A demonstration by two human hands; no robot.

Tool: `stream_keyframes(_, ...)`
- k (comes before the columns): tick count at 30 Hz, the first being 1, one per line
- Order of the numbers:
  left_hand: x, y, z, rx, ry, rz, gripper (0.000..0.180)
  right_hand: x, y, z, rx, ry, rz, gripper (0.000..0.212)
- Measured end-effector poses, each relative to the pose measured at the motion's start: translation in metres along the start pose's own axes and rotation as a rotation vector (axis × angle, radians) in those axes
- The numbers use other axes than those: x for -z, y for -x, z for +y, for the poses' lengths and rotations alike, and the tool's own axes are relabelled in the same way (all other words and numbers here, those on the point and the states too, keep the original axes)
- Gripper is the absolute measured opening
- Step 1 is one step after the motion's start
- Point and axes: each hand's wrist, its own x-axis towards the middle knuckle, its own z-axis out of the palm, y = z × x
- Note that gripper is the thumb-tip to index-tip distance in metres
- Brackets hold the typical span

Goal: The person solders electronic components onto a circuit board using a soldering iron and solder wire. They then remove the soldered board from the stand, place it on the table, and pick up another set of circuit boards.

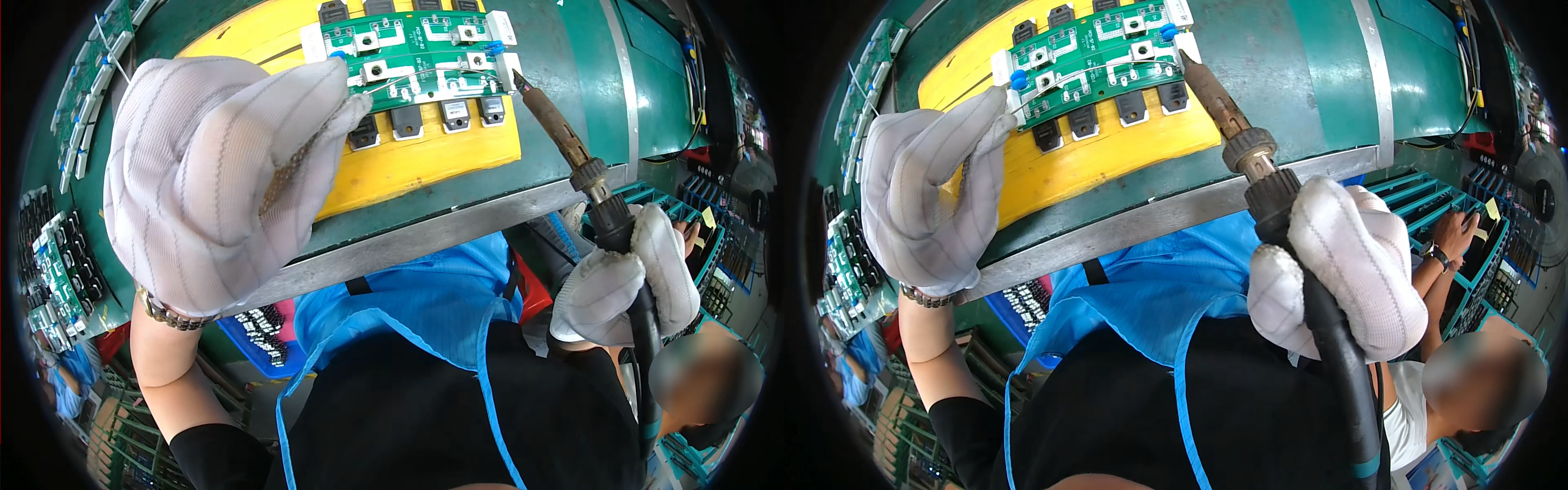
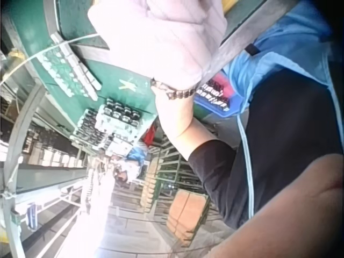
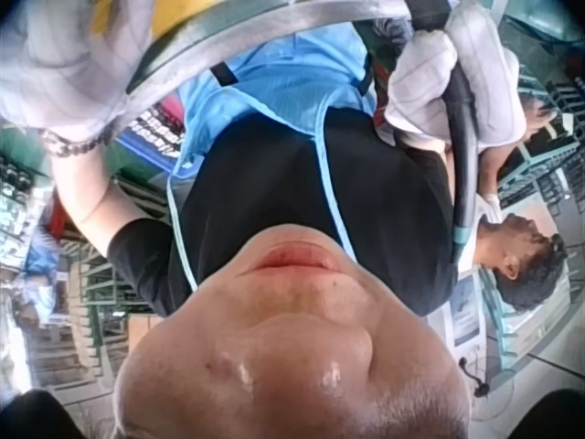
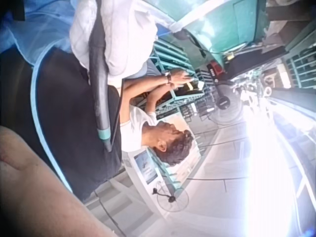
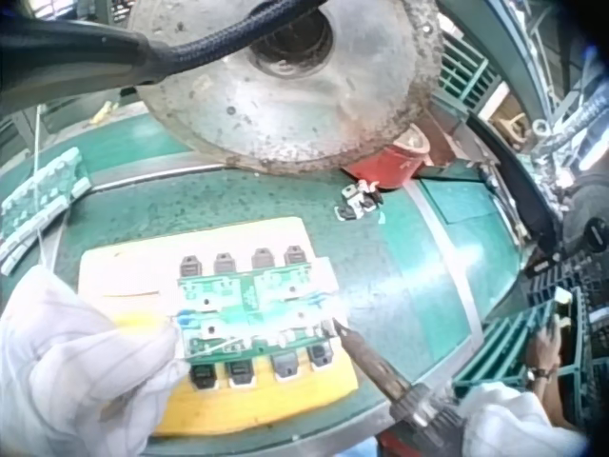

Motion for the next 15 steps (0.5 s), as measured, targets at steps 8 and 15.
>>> stream_keyframes(8, -0.001, 0.002, -0.003, -0.03, 0.0, 0.039, 0.033, 0.012, -0.019, -0.007, -0.008, -0.04, -0.378, 0.02)
stream_keyframes(15, -0.002, -0.001, -0.001, -0.039, 0.005, 0.053, 0.033, 0.015, -0.008, -0.002, 0.06, 0.023, -0.31, 0.027)
